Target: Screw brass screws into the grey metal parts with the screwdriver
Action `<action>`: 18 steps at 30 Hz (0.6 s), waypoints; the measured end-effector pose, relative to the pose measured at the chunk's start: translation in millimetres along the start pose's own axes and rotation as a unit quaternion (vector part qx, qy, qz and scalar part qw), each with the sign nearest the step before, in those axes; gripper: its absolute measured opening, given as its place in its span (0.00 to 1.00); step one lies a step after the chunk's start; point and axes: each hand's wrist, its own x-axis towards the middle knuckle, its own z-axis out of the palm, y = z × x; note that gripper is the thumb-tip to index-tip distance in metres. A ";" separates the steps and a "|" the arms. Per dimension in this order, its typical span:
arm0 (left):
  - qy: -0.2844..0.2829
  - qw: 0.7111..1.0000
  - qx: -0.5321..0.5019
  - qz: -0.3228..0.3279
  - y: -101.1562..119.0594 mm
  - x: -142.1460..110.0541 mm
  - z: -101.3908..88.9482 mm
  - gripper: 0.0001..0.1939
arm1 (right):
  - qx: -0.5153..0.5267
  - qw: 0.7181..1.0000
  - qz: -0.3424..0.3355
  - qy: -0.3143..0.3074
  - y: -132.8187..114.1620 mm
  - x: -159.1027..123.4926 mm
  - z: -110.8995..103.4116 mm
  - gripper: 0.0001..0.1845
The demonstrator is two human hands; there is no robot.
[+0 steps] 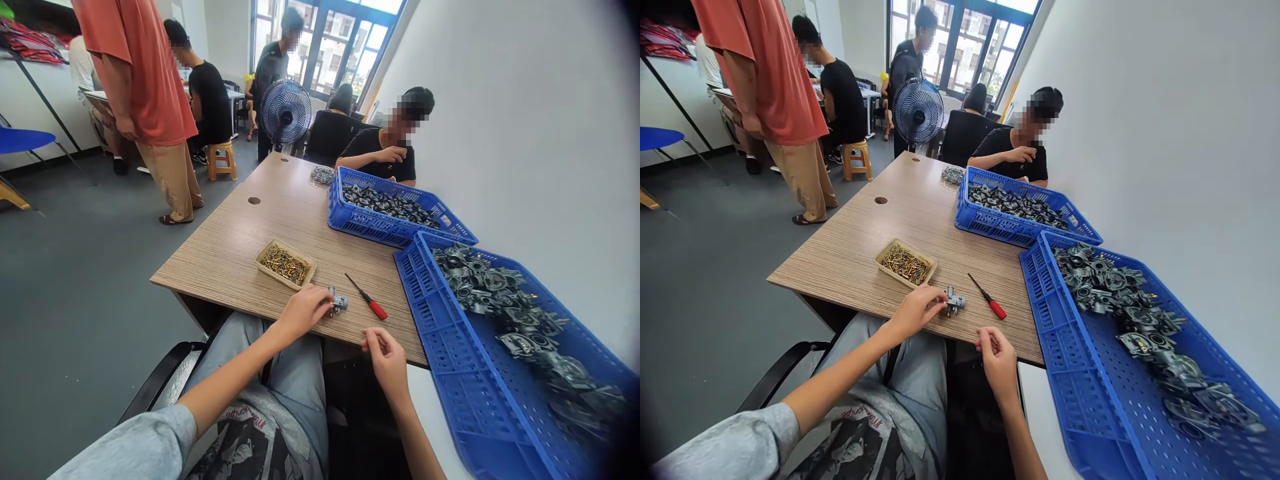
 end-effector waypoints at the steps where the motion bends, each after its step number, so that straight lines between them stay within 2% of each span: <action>1: -0.005 1.000 0.016 0.010 -1.4 10.3 3.3 0.04 | -0.004 0.999 0.001 0.033 10.6 2.5 -6.5 0.23; 4: -0.033 0.997 0.070 0.026 -7.5 32.7 11.6 0.05 | -0.003 0.996 0.013 0.087 41.1 5.1 -22.6 0.24; 8: -0.073 0.988 0.136 0.030 -16.3 43.7 15.5 0.06 | 0.020 0.995 0.015 0.098 65.4 3.7 -32.8 0.24; 12: -0.084 0.986 0.143 0.019 -20.2 45.6 14.1 0.07 | 0.045 0.995 0.017 0.092 69.9 5.0 -32.2 0.23; 18: -0.065 0.994 0.081 -0.036 -21.2 48.9 15.5 0.06 | 0.057 0.994 0.021 0.093 70.0 5.8 -29.7 0.23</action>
